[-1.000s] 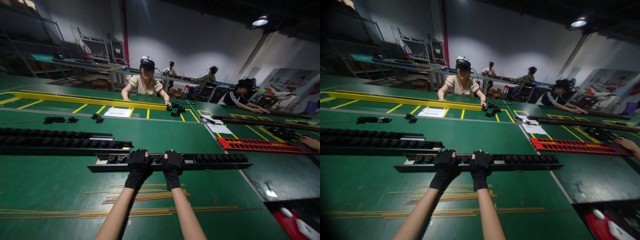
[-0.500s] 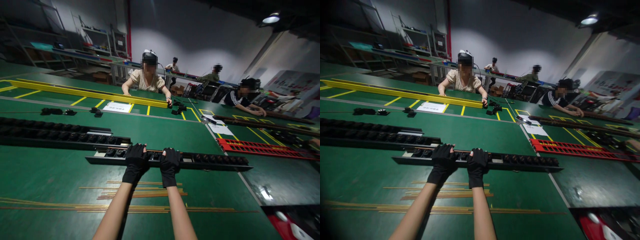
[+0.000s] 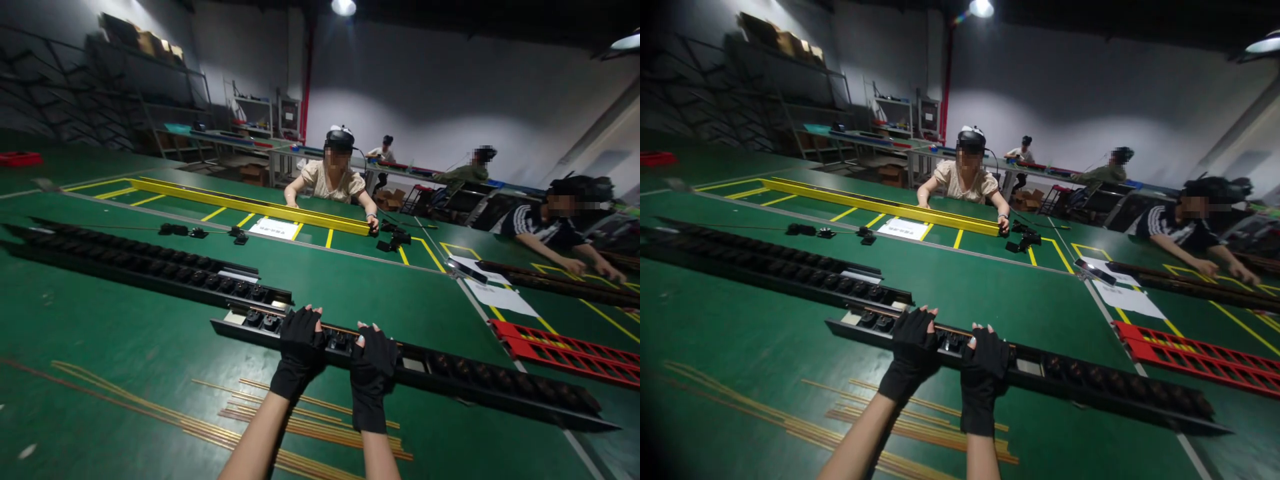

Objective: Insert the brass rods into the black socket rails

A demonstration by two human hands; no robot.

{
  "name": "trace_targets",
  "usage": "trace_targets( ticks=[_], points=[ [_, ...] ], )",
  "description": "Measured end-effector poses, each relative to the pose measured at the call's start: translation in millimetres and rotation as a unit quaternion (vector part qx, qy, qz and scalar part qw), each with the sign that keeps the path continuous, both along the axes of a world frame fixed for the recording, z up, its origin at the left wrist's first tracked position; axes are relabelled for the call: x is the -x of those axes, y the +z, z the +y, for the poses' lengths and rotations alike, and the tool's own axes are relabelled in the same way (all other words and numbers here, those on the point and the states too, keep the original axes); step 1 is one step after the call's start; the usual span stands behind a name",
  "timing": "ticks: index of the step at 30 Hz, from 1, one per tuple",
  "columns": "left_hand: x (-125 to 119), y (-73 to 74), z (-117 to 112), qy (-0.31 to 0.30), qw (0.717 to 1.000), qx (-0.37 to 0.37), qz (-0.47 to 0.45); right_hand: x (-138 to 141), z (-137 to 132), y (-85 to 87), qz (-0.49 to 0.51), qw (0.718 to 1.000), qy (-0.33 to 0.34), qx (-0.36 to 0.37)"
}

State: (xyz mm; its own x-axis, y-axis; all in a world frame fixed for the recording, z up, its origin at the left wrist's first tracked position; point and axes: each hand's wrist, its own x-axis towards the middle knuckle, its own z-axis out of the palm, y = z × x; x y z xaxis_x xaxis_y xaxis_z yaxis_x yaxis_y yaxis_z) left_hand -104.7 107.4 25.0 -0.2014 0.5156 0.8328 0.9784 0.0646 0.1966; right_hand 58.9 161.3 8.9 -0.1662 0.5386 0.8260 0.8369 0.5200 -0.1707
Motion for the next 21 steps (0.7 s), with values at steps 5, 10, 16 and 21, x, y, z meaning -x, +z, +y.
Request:
trace_targets(
  ticks=[5, 10, 16, 21],
  points=[
    [-6, -1.6, 1, 0.009, 0.999, -0.012, -0.03, 0, 2, -1.0, 0.002, 1.0, 0.012, -0.025],
    [-6, -1.7, 1, 0.005, 0.999, -0.02, -0.049, 12, -6, 1.5, -0.028, 1.0, 0.005, 0.013],
    [-6, 0.0, 2, 0.011, 0.999, -0.028, -0.03, 24, -11, -0.3, -0.044, 0.998, 0.049, 0.006],
    [-6, -2.3, 2, 0.01, 0.999, -0.024, -0.029, 30, -12, -1.0, -0.044, 0.997, 0.058, 0.021]
  ],
)
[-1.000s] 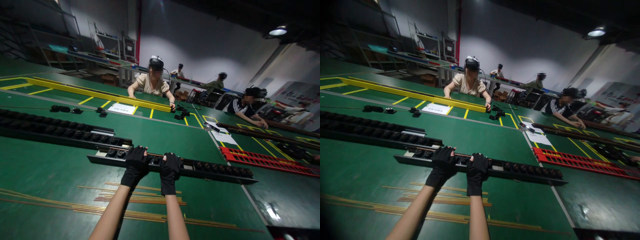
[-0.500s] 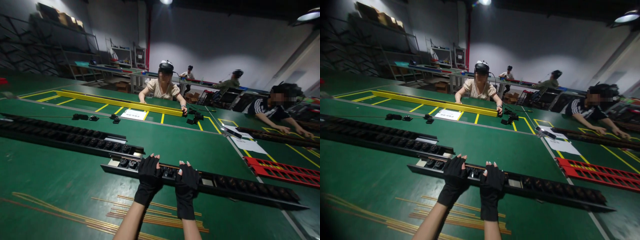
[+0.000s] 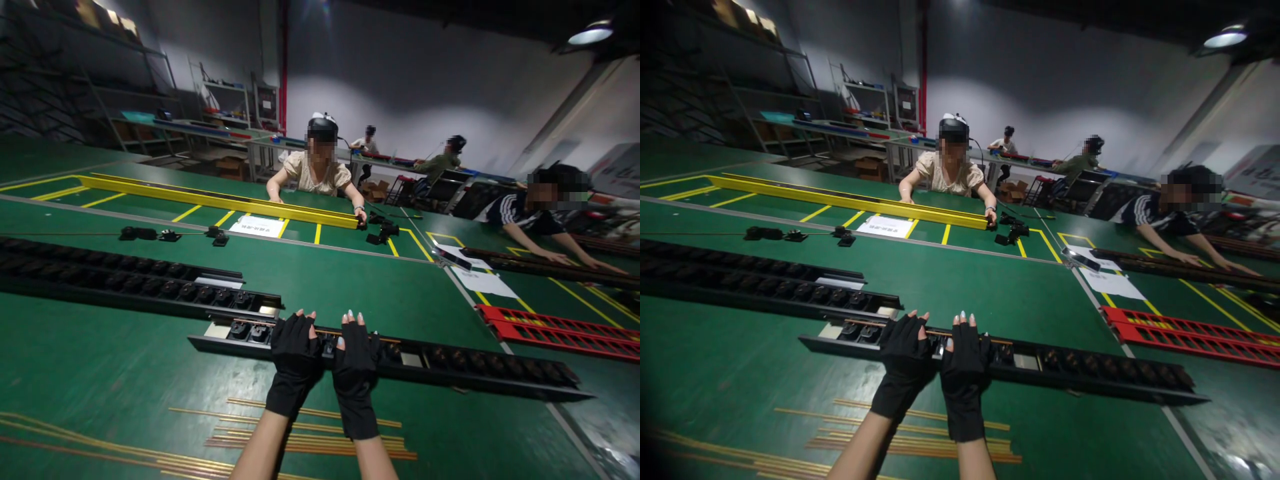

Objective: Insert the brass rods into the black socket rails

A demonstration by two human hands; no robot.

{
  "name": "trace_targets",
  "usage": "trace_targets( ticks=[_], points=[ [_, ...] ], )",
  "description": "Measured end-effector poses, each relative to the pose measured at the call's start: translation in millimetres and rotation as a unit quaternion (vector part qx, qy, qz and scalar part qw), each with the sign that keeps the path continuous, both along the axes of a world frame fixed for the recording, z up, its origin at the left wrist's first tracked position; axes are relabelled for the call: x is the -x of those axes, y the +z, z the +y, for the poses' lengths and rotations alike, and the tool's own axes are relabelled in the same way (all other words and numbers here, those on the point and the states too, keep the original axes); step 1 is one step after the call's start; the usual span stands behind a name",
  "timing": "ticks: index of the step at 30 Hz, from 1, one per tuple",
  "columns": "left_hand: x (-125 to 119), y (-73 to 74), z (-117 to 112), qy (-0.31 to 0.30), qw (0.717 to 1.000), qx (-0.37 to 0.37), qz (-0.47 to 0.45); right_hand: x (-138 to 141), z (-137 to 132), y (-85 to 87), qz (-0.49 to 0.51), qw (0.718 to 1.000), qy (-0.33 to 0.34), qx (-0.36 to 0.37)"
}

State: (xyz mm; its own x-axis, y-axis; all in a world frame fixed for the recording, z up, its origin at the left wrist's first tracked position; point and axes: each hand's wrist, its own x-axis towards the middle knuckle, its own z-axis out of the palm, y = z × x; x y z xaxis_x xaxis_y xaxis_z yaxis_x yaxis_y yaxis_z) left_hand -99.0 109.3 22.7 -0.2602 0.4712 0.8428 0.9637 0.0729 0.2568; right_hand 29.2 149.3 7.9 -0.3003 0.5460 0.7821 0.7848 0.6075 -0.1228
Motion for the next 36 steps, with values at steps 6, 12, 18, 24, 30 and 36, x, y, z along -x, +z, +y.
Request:
trace_targets(
  ticks=[6, 12, 18, 24, 30, 36],
  points=[
    [0, -3.6, -2, -0.02, 1.0, 0.019, -0.005, 8, -2, -7.4, 0.026, 0.999, 0.032, -0.003],
    [-16, -2.6, -1, -0.025, 0.999, 0.01, -0.046, 9, -1, -11.3, 0.032, 0.999, 0.028, 0.016],
    [-30, -16.2, -1, -0.023, 0.998, 0.06, -0.026, 12, -2, -12.2, 0.034, 0.999, 0.03, 0.023],
    [-26, -18.2, -1, -0.038, 0.998, 0.03, -0.028, 5, 2, -8.6, 0.013, 1.0, 0.024, 0.015],
    [-24, -15.8, -1, -0.054, 0.998, 0.02, -0.03, 4, 4, -14.5, -0.003, 0.999, 0.032, 0.019],
    [-25, -16.6, 0, -0.058, 0.997, 0.01, -0.044, 2, 7, -15.7, 0.008, 0.999, 0.026, 0.025]
  ],
)
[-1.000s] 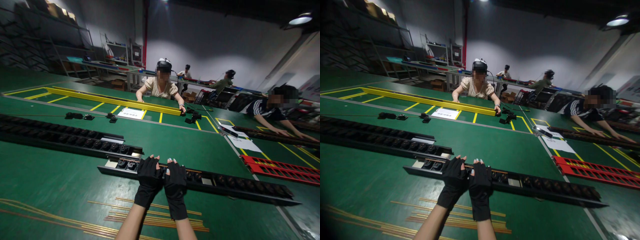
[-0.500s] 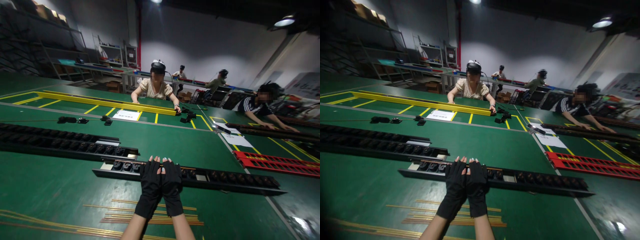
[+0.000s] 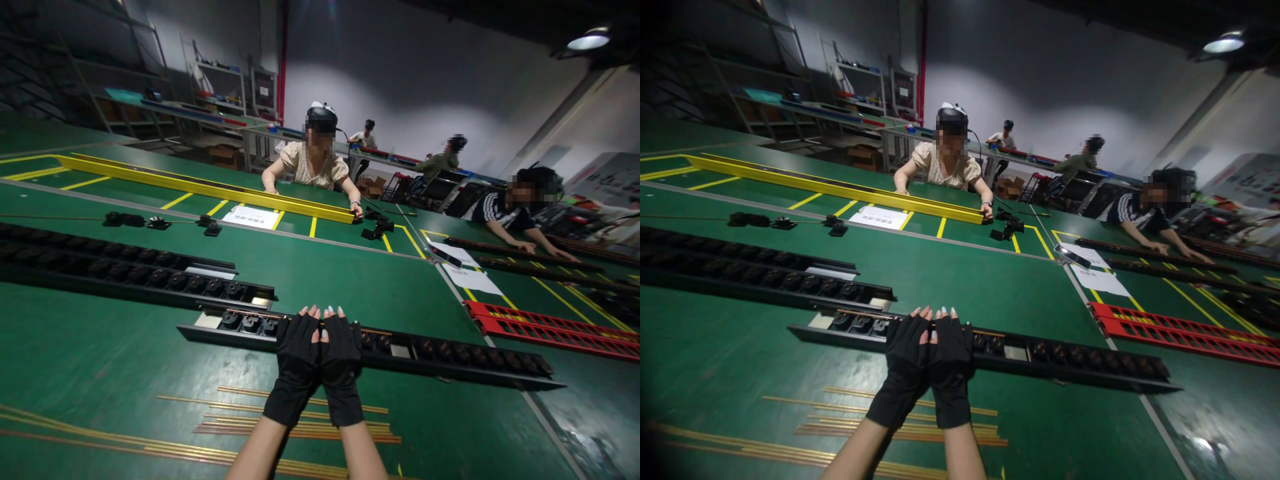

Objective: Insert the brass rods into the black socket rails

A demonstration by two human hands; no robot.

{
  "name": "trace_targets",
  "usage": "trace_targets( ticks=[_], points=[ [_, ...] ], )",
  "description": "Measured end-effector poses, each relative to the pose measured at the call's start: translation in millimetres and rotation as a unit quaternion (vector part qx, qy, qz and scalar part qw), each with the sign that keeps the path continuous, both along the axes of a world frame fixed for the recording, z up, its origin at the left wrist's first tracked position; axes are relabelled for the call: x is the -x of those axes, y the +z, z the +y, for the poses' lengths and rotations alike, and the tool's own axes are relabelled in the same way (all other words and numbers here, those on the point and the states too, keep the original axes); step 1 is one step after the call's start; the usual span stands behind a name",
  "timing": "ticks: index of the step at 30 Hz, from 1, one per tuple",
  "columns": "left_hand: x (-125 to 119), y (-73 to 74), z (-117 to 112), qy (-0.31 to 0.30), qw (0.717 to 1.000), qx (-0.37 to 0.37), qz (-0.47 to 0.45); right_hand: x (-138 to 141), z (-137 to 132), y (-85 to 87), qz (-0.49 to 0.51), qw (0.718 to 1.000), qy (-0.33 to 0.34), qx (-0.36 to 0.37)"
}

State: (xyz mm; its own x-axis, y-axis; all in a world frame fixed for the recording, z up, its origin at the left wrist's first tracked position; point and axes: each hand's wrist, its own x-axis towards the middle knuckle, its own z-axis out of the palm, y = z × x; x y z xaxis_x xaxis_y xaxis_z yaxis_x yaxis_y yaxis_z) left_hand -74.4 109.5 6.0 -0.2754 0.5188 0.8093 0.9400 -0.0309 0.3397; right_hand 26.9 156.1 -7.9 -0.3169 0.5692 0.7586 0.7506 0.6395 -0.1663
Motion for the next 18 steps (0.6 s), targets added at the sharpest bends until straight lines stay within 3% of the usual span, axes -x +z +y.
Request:
trace_targets(
  ticks=[18],
  points=[
    [-4, 11.2, -4, 0.008, 1.0, -0.011, 0.0, -9, -5, 18.9, 0.018, 0.999, -0.027, -0.026]
  ],
)
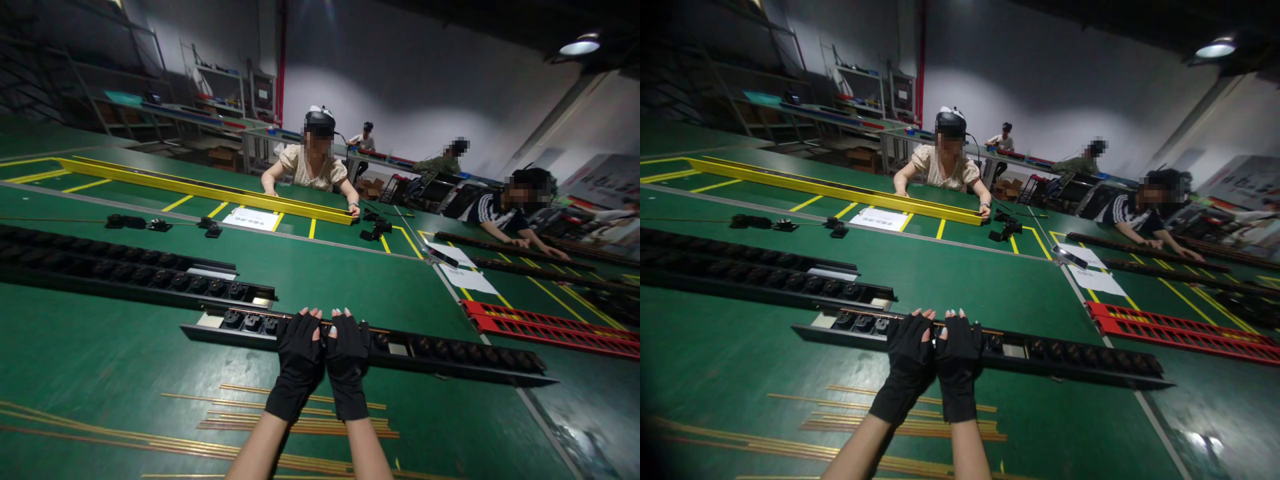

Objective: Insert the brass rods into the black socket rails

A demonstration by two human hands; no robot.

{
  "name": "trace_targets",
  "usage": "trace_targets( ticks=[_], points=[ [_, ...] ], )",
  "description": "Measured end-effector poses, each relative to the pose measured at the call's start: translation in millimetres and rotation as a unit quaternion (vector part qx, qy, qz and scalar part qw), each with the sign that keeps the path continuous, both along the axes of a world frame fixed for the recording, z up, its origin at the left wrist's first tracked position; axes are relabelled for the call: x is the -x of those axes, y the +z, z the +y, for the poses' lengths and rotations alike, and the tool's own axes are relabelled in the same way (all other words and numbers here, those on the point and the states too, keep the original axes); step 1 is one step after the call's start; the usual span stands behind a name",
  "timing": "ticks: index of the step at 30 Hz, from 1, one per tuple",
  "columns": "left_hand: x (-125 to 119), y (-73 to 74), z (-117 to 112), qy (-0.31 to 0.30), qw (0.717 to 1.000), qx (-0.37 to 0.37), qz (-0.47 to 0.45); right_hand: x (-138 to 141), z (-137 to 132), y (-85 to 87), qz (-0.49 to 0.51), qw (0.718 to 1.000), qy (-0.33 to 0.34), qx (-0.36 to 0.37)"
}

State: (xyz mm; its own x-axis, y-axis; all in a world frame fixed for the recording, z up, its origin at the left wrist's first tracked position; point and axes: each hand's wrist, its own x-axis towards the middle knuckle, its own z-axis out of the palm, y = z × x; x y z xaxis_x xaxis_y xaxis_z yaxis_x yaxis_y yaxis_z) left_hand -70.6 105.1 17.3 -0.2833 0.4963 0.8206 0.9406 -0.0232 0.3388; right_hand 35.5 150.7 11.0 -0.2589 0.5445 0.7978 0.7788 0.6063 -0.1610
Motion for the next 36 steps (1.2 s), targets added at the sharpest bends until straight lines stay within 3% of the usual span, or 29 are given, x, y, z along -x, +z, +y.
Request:
trace_targets(
  ticks=[13, 17, 20, 26, 32, 36],
  points=[
    [-1, 4.8, -1, 0.006, 1.0, 0.001, -0.002, -24, 16, -1.4, 0.007, 0.999, -0.02, -0.039],
    [-1, 5.5, -1, 0.007, 1.0, 0.003, -0.009, -32, 17, -0.1, 0.01, 0.997, -0.08, -0.013],
    [-2, 4.9, -1, 0.007, 1.0, 0.005, -0.013, -38, 18, -0.7, 0.009, 0.996, -0.088, 0.005],
    [-3, 2.3, -1, -0.002, 0.999, 0.003, -0.037, -48, 22, -1.9, 0.036, 0.989, -0.145, -0.009],
    [-3, 4.6, -3, -0.007, 0.999, 0.012, -0.049, -54, 24, 7.1, 0.037, 0.993, -0.102, 0.053],
    [-3, 4.5, -2, 0.002, 0.999, 0.013, -0.042, -54, 21, 12.8, 0.024, 0.992, -0.107, 0.056]
  ],
)
